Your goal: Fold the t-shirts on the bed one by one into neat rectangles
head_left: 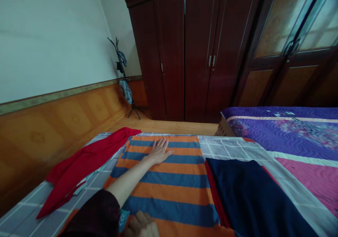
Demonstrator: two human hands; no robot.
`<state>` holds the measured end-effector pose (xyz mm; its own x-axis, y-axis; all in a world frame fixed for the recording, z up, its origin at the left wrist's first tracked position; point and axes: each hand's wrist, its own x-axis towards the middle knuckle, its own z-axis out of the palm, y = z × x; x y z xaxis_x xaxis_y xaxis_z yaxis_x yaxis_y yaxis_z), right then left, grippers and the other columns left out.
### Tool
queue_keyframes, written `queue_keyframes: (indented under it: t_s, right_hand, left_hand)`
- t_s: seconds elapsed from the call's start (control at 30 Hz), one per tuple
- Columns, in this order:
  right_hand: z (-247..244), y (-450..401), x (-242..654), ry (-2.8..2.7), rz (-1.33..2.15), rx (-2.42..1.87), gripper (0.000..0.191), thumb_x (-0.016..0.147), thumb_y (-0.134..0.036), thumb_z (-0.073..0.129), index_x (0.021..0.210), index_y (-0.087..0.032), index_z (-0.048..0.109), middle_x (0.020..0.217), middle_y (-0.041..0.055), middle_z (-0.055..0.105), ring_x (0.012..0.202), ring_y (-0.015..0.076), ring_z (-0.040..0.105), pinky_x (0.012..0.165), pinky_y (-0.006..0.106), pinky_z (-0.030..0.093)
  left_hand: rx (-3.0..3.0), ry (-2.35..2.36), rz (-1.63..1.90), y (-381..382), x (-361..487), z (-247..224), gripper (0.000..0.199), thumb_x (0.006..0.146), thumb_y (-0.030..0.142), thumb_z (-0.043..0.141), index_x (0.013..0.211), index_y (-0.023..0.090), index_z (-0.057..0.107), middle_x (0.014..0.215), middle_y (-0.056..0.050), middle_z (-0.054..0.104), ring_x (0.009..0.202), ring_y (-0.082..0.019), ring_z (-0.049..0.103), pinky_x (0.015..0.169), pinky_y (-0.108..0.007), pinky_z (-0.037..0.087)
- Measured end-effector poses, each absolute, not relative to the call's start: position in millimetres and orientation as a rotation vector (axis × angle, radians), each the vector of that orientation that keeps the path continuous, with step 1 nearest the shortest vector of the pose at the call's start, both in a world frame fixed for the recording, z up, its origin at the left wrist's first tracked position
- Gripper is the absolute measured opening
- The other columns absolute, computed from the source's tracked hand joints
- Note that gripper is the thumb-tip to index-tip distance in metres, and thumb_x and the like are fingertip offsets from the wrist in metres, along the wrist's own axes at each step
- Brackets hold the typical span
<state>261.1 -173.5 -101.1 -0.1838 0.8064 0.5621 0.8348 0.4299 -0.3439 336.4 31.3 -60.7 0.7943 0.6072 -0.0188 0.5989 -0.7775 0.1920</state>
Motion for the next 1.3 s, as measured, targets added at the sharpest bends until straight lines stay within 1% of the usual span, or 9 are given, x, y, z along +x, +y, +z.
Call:
queue_keyframes:
  t_s: [0.07, 0.17, 0.43, 0.6, 0.7, 0.8, 0.93, 1.13, 1.3]
  right_hand:
    - [-113.3, -161.5, 252.7, -1.988, -0.065, -1.437, 0.029, 0.081, -0.029, 0.063, 0.058, -0.02, 0.047, 0.051, -0.0018, 0.047, 0.05, 0.0124, 0.048, 0.038, 0.022, 0.029]
    - [-125.5, -155.0, 247.8, -1.999, -0.125, -1.402, 0.033, 0.077, -0.032, 0.065, 0.056, -0.02, 0.042, 0.049, -0.0019, 0.045, 0.049, 0.0136, 0.048, 0.038, 0.025, 0.024]
    - [-108.7, -174.1, 263.3, -1.975, -0.208, -1.293, 0.022, 0.075, -0.03, 0.063, 0.064, -0.021, 0.046, 0.059, -0.0023, 0.053, 0.058, 0.0153, 0.053, 0.047, 0.025, 0.035]
    - [-85.6, -189.8, 268.0, -2.009, 0.089, -1.36, 0.009, 0.071, -0.022, 0.06, 0.076, -0.021, 0.052, 0.075, 0.0001, 0.06, 0.071, 0.0173, 0.055, 0.062, 0.026, 0.043]
    - [-75.3, -196.3, 269.1, -2.003, 0.21, -1.388, 0.015, 0.069, -0.015, 0.056, 0.083, -0.022, 0.055, 0.083, 0.0012, 0.061, 0.08, 0.0185, 0.054, 0.073, 0.029, 0.044]
    - [-65.5, -200.4, 270.7, -2.023, 0.266, -1.389, 0.016, 0.071, -0.01, 0.052, 0.082, -0.021, 0.056, 0.084, 0.002, 0.06, 0.08, 0.0182, 0.053, 0.073, 0.029, 0.043]
    - [-54.0, -204.1, 271.6, -2.007, 0.293, -1.356, 0.021, 0.074, -0.005, 0.046, 0.084, -0.019, 0.058, 0.084, 0.0033, 0.061, 0.079, 0.018, 0.053, 0.074, 0.03, 0.042]
    - [-50.6, -204.0, 268.3, -2.021, 0.291, -1.332, 0.021, 0.077, -0.005, 0.044, 0.082, -0.018, 0.06, 0.082, 0.0048, 0.06, 0.078, 0.0189, 0.053, 0.07, 0.03, 0.042]
    - [-51.8, -201.8, 267.2, -2.053, 0.263, -1.324, 0.024, 0.082, -0.007, 0.041, 0.086, -0.019, 0.062, 0.081, 0.0055, 0.061, 0.079, 0.0187, 0.055, 0.07, 0.03, 0.044]
  left_hand:
    - [2.756, 1.136, 0.066, 62.2, 293.5, -61.0, 0.075, 0.09, 0.061, 0.023, 0.146, 0.011, 0.023, 0.152, -0.015, 0.016, 0.141, -0.028, 0.011, 0.113, -0.046, 0.009]
    - [2.705, 1.351, 0.072, 100.6, 235.7, -61.0, 0.07, 0.091, 0.054, 0.025, 0.145, 0.009, 0.023, 0.151, -0.018, 0.02, 0.141, -0.029, 0.015, 0.111, -0.049, 0.012]
    - [2.724, 1.464, 0.138, 107.7, 173.3, -61.0, 0.063, 0.094, 0.045, 0.021, 0.145, 0.008, 0.023, 0.152, -0.016, 0.02, 0.14, -0.026, 0.018, 0.112, -0.046, 0.013]
    - [2.802, 1.305, 0.132, 74.0, 164.3, -63.1, 0.059, 0.093, 0.048, 0.027, 0.145, 0.02, 0.027, 0.153, -0.004, 0.022, 0.141, -0.02, 0.015, 0.114, -0.038, 0.011]
    - [2.788, 1.319, 0.112, 58.5, 142.3, -63.0, 0.06, 0.093, 0.047, 0.028, 0.145, 0.018, 0.028, 0.152, -0.007, 0.023, 0.141, -0.022, 0.016, 0.114, -0.04, 0.01]
    - [2.77, 1.315, 0.085, 50.1, 113.0, -60.9, 0.059, 0.092, 0.047, 0.031, 0.144, 0.02, 0.029, 0.152, -0.004, 0.024, 0.141, -0.02, 0.016, 0.114, -0.038, 0.011]
    - [2.679, 1.441, 0.101, 40.7, 78.0, -54.5, 0.055, 0.091, 0.045, 0.033, 0.14, 0.019, 0.037, 0.149, -0.009, 0.031, 0.138, -0.026, 0.026, 0.111, -0.045, 0.017]
    - [2.601, 1.347, 0.215, -6.0, 35.1, -41.0, 0.043, 0.091, 0.046, 0.035, 0.118, 0.021, 0.058, 0.133, -0.006, 0.054, 0.125, -0.02, 0.045, 0.107, -0.033, 0.031]
    - [2.344, 1.244, 0.425, -43.7, 1.5, -37.4, 0.019, 0.077, 0.039, 0.058, 0.074, 0.021, 0.059, 0.136, -0.005, 0.05, 0.124, -0.024, 0.046, 0.104, -0.034, 0.034]
